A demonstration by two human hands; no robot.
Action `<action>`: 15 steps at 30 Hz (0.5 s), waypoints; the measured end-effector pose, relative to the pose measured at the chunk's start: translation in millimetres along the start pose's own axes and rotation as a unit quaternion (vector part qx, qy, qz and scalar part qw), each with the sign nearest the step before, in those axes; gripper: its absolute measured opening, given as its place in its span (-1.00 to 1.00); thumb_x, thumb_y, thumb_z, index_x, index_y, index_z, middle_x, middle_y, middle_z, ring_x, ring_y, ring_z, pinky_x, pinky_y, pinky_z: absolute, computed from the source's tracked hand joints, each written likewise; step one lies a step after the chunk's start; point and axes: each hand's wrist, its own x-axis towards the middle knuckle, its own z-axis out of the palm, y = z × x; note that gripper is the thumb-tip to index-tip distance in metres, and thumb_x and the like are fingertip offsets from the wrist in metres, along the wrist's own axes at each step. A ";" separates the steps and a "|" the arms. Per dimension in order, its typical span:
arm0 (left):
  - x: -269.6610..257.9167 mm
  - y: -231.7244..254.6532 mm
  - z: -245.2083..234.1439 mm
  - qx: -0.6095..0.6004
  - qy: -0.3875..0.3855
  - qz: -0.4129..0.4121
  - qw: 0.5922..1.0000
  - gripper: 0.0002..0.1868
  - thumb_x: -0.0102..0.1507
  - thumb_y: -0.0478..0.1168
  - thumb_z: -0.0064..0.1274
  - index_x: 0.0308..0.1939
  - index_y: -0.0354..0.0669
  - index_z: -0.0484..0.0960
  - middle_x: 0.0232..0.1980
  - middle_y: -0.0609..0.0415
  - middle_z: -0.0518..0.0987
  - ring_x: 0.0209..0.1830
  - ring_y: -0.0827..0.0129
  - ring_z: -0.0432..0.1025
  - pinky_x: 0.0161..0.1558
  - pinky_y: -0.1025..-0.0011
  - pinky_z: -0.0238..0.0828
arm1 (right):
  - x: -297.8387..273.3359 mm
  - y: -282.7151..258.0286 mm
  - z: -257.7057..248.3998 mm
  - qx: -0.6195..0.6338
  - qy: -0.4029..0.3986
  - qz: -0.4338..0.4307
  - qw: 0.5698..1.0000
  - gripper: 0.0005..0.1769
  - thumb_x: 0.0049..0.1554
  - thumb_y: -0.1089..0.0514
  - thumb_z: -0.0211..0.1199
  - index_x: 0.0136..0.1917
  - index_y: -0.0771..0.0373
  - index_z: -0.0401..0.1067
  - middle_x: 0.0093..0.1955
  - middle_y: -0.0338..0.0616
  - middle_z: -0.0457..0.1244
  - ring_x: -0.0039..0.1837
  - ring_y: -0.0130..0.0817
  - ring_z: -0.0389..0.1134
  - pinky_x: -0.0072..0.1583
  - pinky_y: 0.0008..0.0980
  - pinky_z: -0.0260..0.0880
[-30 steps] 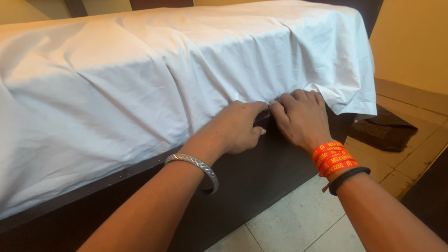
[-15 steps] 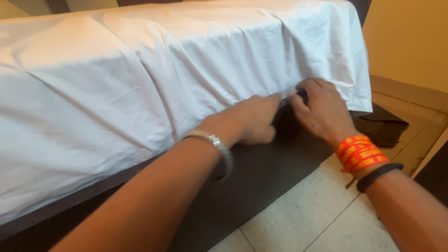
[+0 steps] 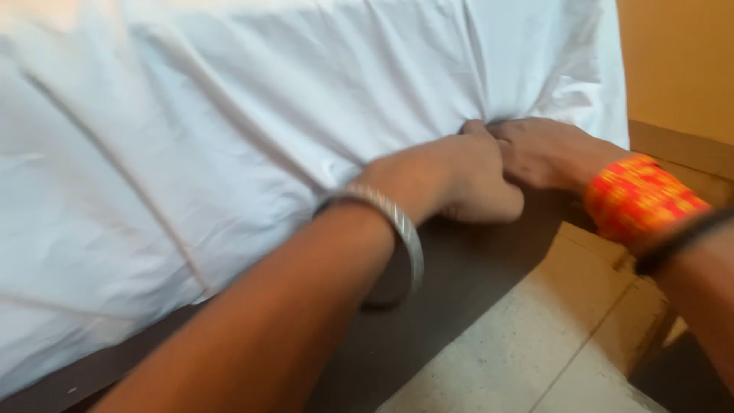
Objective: The person tucks a white bed sheet under the edge of the mattress, working by hand along the side of the bed. They pull the sheet taut and press it beneath the mattress, moving progressively along the bed's side to secure the fabric.
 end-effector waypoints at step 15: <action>67.2 0.0 24.0 -0.081 -0.054 -0.051 0.994 -0.36 0.00 -0.17 0.19 0.18 -0.22 0.60 0.28 -0.22 0.57 0.29 0.04 0.42 0.24 0.25 0.30 | -50.8 -16.6 31.7 0.091 0.448 -0.024 0.889 -0.66 0.23 0.11 0.05 0.07 0.37 0.52 0.04 0.20 0.36 0.09 0.22 0.34 0.13 0.00 0.33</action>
